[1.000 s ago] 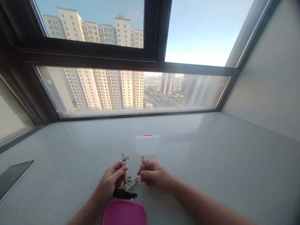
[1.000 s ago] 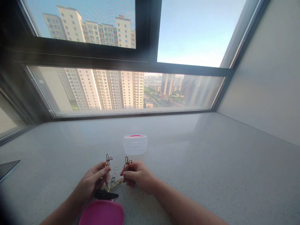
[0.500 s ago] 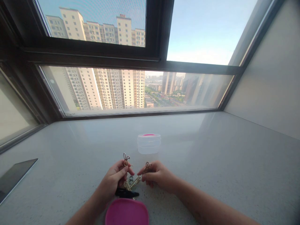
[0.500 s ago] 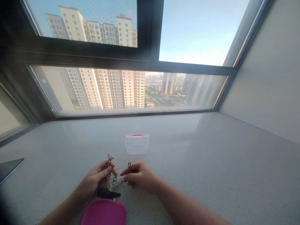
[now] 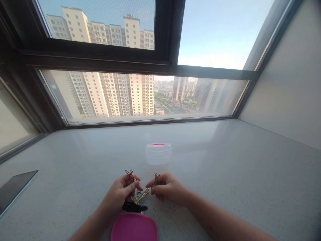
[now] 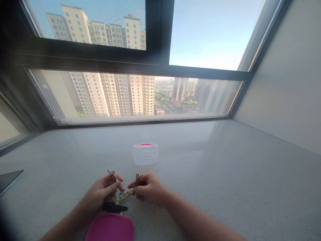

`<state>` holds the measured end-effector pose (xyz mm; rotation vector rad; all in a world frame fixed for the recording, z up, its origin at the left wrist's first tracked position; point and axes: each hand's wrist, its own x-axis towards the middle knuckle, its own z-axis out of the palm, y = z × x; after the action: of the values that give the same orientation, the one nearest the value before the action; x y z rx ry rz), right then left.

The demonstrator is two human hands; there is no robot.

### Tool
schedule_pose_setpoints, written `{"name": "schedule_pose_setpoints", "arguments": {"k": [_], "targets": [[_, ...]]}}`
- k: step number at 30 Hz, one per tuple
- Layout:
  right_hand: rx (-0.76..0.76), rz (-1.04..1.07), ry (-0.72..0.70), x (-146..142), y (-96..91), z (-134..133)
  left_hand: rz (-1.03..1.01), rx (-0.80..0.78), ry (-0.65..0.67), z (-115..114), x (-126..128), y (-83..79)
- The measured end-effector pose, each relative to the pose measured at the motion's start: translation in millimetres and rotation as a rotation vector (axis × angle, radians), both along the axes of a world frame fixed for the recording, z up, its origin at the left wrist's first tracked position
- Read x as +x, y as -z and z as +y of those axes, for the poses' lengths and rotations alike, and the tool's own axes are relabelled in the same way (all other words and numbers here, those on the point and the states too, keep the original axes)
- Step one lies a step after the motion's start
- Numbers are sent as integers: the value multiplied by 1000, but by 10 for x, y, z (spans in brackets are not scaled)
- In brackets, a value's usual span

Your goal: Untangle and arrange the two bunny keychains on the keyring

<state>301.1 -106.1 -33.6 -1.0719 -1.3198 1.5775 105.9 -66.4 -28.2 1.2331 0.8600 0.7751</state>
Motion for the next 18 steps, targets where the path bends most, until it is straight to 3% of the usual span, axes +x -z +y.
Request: {"name": "schedule_pose_setpoints", "arguments": {"k": [14, 18], "targets": [[66, -53, -19, 4, -8, -32, 44, 61, 1, 1, -17, -1], [78, -31, -25, 5, 24, -22, 5, 16, 8, -7, -7, -19]]}}
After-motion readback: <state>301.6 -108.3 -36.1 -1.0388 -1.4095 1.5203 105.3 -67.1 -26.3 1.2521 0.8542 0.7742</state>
